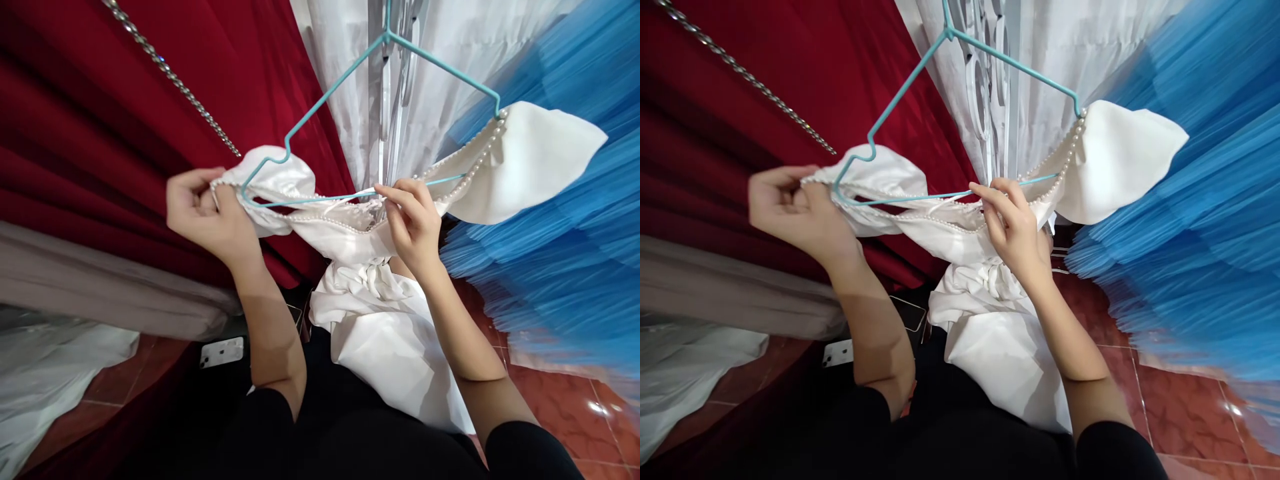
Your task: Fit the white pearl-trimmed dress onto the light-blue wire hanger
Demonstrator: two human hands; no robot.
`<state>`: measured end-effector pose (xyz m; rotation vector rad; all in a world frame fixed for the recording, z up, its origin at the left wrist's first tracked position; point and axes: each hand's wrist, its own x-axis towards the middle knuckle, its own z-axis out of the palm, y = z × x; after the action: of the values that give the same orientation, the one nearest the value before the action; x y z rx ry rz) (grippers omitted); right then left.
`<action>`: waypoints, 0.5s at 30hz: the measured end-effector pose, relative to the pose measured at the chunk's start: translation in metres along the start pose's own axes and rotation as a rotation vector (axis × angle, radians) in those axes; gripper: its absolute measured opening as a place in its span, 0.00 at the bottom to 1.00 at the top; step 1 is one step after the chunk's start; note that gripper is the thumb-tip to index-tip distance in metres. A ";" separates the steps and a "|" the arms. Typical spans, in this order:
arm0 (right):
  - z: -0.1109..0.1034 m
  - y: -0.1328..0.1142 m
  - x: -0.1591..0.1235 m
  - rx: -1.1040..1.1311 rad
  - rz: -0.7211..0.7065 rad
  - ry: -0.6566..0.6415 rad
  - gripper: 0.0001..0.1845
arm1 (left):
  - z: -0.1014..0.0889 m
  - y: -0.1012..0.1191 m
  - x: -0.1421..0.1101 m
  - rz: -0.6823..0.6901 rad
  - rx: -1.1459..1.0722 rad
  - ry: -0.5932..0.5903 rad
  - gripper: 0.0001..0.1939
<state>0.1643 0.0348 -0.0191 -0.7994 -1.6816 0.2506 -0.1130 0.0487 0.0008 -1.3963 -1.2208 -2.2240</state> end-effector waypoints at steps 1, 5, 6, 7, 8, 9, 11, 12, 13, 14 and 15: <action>0.003 0.000 0.000 0.011 -0.013 0.032 0.18 | -0.005 0.003 -0.012 -0.072 0.024 -0.011 0.10; 0.012 -0.001 0.003 0.031 -0.009 0.081 0.14 | -0.009 0.038 -0.059 -0.334 0.056 -0.401 0.09; 0.013 -0.001 0.004 0.034 -0.001 0.079 0.13 | -0.006 0.051 -0.066 -0.315 0.052 -0.506 0.09; 0.013 -0.001 0.005 0.036 0.007 0.076 0.14 | -0.001 0.064 -0.070 -0.224 0.043 -0.589 0.09; 0.013 -0.002 0.006 0.037 0.014 0.073 0.14 | 0.004 0.076 -0.071 -0.097 -0.003 -0.655 0.10; 0.012 -0.002 0.006 0.035 0.021 0.068 0.14 | 0.011 0.086 -0.069 0.027 -0.060 -0.671 0.11; 0.009 -0.006 0.005 0.030 0.037 0.053 0.13 | 0.023 0.101 -0.060 0.206 -0.132 -0.660 0.10; 0.007 -0.009 0.004 0.027 0.048 0.035 0.14 | 0.029 0.104 -0.055 0.231 -0.137 -0.651 0.10; 0.004 -0.013 0.003 0.025 0.063 0.006 0.14 | 0.034 0.105 -0.051 0.213 -0.117 -0.660 0.10; 0.001 -0.016 0.002 0.020 0.078 -0.035 0.15 | 0.038 0.105 -0.048 0.164 -0.086 -0.674 0.10; -0.003 -0.019 0.001 0.007 0.084 -0.074 0.16 | 0.041 0.103 -0.046 0.096 -0.058 -0.687 0.11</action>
<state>0.1601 0.0204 -0.0064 -0.8657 -1.7178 0.3479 -0.0032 0.0061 0.0235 -2.2969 -1.2290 -1.7671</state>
